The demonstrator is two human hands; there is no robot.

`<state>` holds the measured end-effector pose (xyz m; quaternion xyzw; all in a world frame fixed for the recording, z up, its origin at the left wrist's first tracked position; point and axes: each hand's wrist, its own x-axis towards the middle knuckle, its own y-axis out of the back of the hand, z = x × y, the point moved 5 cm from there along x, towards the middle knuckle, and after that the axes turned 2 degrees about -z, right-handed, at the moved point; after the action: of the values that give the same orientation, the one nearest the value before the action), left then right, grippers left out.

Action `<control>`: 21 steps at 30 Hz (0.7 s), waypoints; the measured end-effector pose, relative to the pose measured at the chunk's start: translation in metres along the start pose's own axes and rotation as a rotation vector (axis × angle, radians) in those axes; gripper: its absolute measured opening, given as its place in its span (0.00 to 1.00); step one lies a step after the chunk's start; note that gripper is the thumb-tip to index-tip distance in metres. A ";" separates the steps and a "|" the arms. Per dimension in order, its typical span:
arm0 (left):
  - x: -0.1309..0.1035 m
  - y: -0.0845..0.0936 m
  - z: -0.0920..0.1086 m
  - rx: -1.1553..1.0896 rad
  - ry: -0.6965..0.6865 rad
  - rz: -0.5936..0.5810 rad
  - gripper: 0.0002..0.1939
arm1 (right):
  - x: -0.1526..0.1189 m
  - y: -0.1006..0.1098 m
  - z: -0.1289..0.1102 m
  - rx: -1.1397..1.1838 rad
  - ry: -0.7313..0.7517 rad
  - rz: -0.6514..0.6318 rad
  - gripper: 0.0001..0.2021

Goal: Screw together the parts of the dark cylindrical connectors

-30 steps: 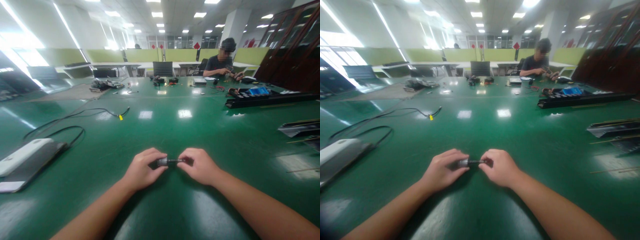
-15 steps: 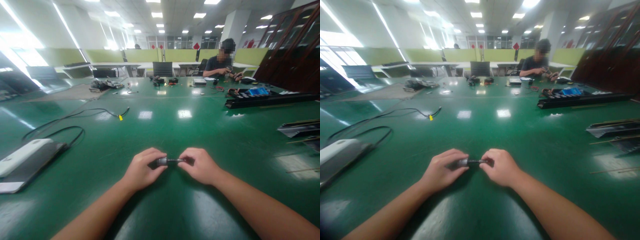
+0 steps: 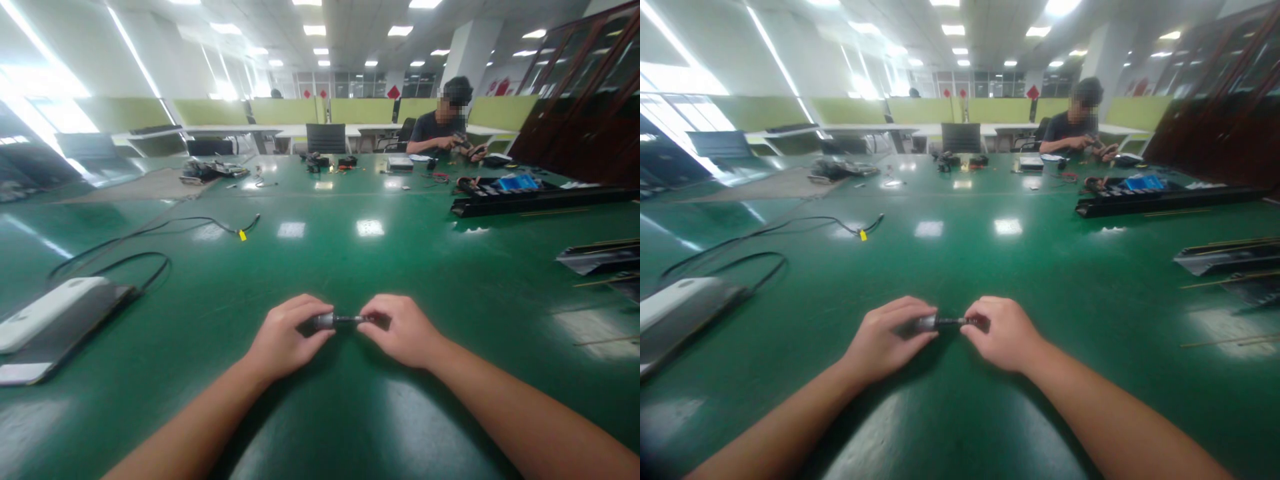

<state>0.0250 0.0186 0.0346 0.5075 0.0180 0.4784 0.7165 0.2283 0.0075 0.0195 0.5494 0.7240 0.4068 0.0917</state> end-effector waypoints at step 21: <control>0.002 0.002 -0.001 0.027 0.006 -0.002 0.12 | 0.001 0.000 0.001 -0.025 -0.006 0.008 0.02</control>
<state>0.0243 0.0204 0.0362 0.5156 0.0270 0.4788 0.7101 0.2281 0.0087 0.0192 0.5525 0.7163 0.4146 0.0991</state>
